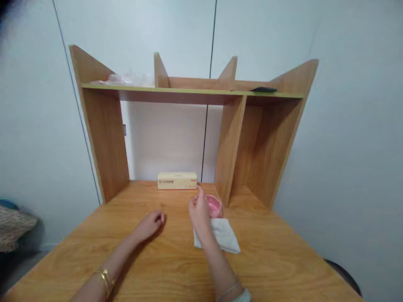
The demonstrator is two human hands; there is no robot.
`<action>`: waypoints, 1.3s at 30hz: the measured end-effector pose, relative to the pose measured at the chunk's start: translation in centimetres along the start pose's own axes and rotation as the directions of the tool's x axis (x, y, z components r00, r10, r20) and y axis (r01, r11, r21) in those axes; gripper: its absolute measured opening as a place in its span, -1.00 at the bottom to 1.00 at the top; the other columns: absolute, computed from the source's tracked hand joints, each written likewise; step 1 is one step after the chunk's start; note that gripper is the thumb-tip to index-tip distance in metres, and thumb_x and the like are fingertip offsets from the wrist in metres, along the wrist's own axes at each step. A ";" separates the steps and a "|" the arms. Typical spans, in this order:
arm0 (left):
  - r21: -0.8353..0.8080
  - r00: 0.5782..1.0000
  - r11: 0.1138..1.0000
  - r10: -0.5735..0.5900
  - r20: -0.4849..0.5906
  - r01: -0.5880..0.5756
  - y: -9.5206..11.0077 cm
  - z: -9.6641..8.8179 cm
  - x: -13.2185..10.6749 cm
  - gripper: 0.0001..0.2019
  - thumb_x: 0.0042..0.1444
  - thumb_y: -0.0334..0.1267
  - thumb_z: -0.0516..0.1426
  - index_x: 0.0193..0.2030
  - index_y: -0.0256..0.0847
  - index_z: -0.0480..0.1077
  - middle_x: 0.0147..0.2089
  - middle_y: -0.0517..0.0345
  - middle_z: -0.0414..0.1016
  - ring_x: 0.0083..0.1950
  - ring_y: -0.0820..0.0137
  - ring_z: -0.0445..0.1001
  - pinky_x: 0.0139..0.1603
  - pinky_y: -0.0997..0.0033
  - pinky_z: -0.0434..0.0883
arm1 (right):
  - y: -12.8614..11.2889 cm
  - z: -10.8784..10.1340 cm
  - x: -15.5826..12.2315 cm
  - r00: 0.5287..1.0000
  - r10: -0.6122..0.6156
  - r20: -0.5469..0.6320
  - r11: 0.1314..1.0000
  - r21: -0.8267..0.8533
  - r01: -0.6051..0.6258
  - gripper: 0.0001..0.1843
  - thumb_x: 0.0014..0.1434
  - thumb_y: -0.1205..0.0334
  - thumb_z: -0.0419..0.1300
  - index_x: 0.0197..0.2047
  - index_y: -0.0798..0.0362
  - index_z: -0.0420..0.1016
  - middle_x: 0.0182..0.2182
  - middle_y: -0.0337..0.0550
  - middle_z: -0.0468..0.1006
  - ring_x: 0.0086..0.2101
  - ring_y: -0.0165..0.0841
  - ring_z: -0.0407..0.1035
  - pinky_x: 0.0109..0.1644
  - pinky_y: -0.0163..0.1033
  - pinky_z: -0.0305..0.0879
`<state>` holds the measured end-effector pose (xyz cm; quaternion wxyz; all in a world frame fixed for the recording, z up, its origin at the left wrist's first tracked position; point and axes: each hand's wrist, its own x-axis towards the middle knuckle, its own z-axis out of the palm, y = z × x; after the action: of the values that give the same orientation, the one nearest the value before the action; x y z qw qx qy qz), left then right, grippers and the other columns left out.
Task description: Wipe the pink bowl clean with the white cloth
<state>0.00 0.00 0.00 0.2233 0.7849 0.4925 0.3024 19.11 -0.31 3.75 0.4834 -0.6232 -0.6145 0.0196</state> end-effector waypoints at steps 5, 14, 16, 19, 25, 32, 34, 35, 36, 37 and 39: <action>-0.017 0.983 0.983 0.181 -0.014 -0.181 3.8 0.3 -0.4 -0.76 -0.07 -0.53 -0.05 -0.29 -0.20 0.31 -0.21 0.10 0.42 -0.10 0.36 0.35 -0.03 0.36 0.29 | 3.6 -5.5 2.1 0.973 0.202 0.116 0.909 -0.393 -0.142 -0.52 0.18 0.24 -0.09 0.15 0.23 0.15 -0.14 0.19 0.48 -0.09 -0.15 0.39 -0.04 -0.08 0.24; 0.193 0.769 0.757 0.551 0.323 -0.624 11.0 5.9 -2.2 -0.56 0.16 -0.36 -0.02 0.20 -0.14 0.11 0.10 0.06 0.32 0.11 0.29 0.25 0.12 0.31 0.21 | 7.7 -5.8 4.3 0.815 0.432 0.385 0.829 -0.526 -0.191 -0.66 0.18 0.23 -0.04 -0.18 0.22 0.48 -0.21 0.16 0.56 -0.19 -0.23 0.45 -0.28 -0.30 0.24; 0.299 0.786 0.734 0.513 0.345 -0.610 10.9 6.0 -2.1 -0.64 0.22 -0.39 -0.12 0.14 -0.13 0.20 -0.04 0.06 0.38 0.01 0.29 0.30 0.01 0.33 0.28 | 7.2 -5.4 4.6 0.810 0.430 0.400 0.835 -0.518 -0.187 -0.71 0.14 0.34 -0.02 -0.26 0.24 0.51 -0.27 0.17 0.58 -0.24 -0.24 0.47 -0.36 -0.33 0.21; 0.375 0.818 0.730 0.470 0.332 -0.572 9.8 3.6 -2.4 -0.69 0.23 -0.38 -0.13 0.02 -0.14 0.32 -0.11 0.05 0.38 -0.02 0.29 0.29 -0.04 0.35 0.29 | 5.8 -4.9 4.8 0.818 0.406 0.408 0.853 -0.490 -0.179 -0.75 0.07 0.44 0.01 -0.32 0.27 0.52 -0.33 0.18 0.58 -0.29 -0.24 0.48 -0.42 -0.35 0.17; 0.424 0.960 0.862 0.241 0.140 -0.278 3.5 -5.1 -5.1 -0.55 0.09 -0.55 -0.11 0.04 -0.10 0.35 -0.08 0.06 0.36 -0.02 0.30 0.27 -0.04 0.37 0.28 | 1.5 -1.5 3.8 0.818 0.281 0.502 0.944 -0.297 -0.142 -0.64 0.15 0.37 -0.04 -0.55 0.16 0.49 -0.65 -0.08 0.52 -0.54 -0.41 0.42 -0.46 -0.42 0.19; 0.481 0.996 0.876 -0.057 0.071 0.016 -1.2 -8.1 -8.3 -0.53 0.04 -0.52 -0.10 -0.02 -0.06 0.42 -0.04 0.07 0.37 0.00 0.28 0.29 -0.05 0.35 0.30 | -5.5 5.3 2.5 0.796 0.155 0.584 0.987 -0.130 -0.097 -0.69 0.19 0.32 -0.02 -0.44 0.15 0.51 -0.71 -0.18 0.49 -0.61 -0.45 0.39 -0.47 -0.46 0.20; 0.492 0.992 0.870 -0.083 0.091 0.028 -0.9 -8.1 -8.8 -0.54 0.03 -0.53 -0.11 -0.04 -0.07 0.43 -0.03 0.07 0.37 0.02 0.28 0.29 0.00 0.33 0.29 | -7.0 6.7 2.5 0.795 0.145 0.589 0.988 -0.122 -0.090 -0.70 0.19 0.32 -0.03 -0.38 0.16 0.52 -0.65 -0.14 0.53 -0.58 -0.44 0.41 -0.45 -0.45 0.21; 0.498 0.993 0.867 -0.080 0.092 0.024 -0.6 -8.1 -8.9 -0.54 0.02 -0.54 -0.10 -0.05 -0.09 0.44 -0.02 0.06 0.37 0.03 0.29 0.30 0.04 0.32 0.27 | -7.6 7.2 2.5 0.795 0.143 0.590 0.989 -0.122 -0.088 -0.70 0.19 0.33 -0.03 -0.35 0.16 0.52 -0.61 -0.11 0.55 -0.55 -0.43 0.43 -0.44 -0.45 0.22; 0.505 0.994 0.863 -0.073 0.083 0.021 -0.2 -8.1 -9.0 -0.53 -0.01 -0.55 -0.10 -0.06 -0.12 0.44 0.00 0.05 0.37 0.05 0.29 0.30 0.09 0.30 0.24 | -8.0 7.7 2.5 0.795 0.142 0.590 0.989 -0.123 -0.086 -0.71 0.19 0.33 -0.03 -0.32 0.16 0.53 -0.58 -0.09 0.57 -0.52 -0.41 0.44 -0.43 -0.44 0.22; 0.510 0.996 0.860 -0.065 0.069 0.021 0.2 -8.1 -9.0 -0.52 -0.04 -0.56 -0.09 -0.05 -0.13 0.43 0.02 0.04 0.36 0.07 0.29 0.29 0.13 0.28 0.21 | -8.4 8.2 2.5 0.795 0.143 0.590 0.988 -0.126 -0.084 -0.72 0.19 0.33 -0.02 -0.30 0.16 0.52 -0.54 -0.07 0.58 -0.49 -0.40 0.46 -0.41 -0.44 0.23; 0.510 0.998 0.860 -0.041 0.041 0.015 1.1 -7.9 -8.9 -0.50 -0.06 -0.52 -0.06 0.03 -0.13 0.37 0.11 0.05 0.33 0.15 0.28 0.25 0.21 0.26 0.14 | -8.9 9.0 2.5 0.795 0.148 0.589 0.987 -0.134 -0.085 -0.74 0.19 0.33 0.00 -0.26 0.16 0.52 -0.49 -0.05 0.60 -0.42 -0.37 0.48 -0.37 -0.43 0.24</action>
<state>-7.76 -8.12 4.07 0.0245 0.8162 0.5605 0.1382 7.52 4.88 5.90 0.2316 -0.6455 -0.6958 0.2135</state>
